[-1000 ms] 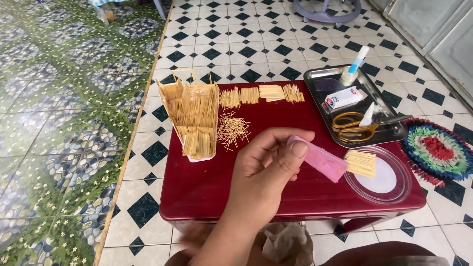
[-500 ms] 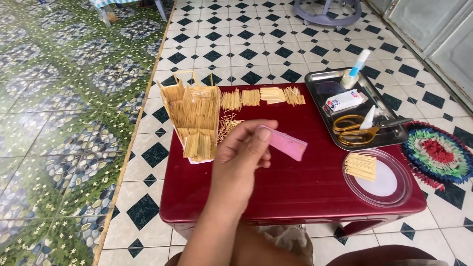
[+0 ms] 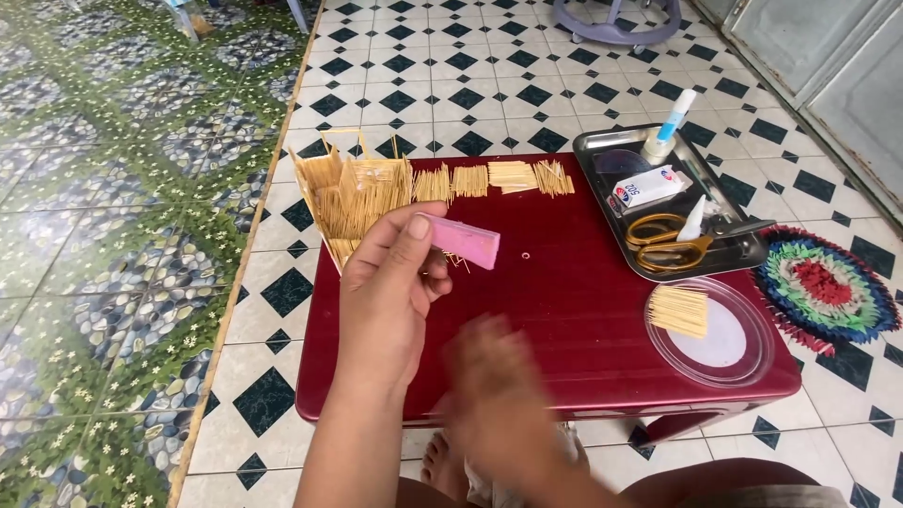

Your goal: Sanding the ends of individual wooden toothpicks one by one using a small piece of pink sandpaper on a small red table.

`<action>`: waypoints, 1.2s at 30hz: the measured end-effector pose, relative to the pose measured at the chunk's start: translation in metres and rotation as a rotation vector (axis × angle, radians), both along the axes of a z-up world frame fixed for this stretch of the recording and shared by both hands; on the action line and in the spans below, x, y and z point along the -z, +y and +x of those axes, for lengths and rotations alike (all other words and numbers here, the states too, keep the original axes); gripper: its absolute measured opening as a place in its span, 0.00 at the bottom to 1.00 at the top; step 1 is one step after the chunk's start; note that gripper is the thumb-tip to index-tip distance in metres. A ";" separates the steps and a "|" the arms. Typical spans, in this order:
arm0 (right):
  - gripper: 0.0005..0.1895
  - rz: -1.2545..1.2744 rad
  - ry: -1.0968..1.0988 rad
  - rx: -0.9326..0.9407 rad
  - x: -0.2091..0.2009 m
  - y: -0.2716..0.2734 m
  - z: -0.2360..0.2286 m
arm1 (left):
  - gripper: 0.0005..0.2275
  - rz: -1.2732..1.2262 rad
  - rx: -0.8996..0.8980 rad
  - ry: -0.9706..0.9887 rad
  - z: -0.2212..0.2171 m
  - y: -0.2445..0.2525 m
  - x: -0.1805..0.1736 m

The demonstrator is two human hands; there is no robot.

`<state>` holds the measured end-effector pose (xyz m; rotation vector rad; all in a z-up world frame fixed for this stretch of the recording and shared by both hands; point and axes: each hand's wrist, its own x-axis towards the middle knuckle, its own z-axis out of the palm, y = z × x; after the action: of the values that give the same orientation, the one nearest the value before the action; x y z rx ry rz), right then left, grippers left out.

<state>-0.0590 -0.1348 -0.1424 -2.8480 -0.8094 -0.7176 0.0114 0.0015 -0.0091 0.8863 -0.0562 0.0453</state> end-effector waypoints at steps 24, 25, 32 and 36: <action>0.33 -0.001 0.716 0.190 -0.039 -0.001 0.092 | 0.16 0.078 -0.173 -0.044 0.007 0.007 0.004; 0.33 -0.001 0.718 0.191 -0.040 0.001 0.094 | 0.16 0.078 -0.173 -0.041 0.007 0.007 0.004; 0.33 -0.019 0.667 0.189 -0.035 0.008 0.110 | 0.16 0.077 -0.167 -0.033 0.008 0.008 0.007; 0.35 0.029 0.631 0.188 -0.032 0.005 0.098 | 0.15 0.064 -0.171 -0.033 0.008 0.009 0.005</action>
<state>0.0391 -0.1302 -0.1101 -2.8666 -0.4294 0.1705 0.0198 0.0105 -0.0139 0.9530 -0.0128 0.2191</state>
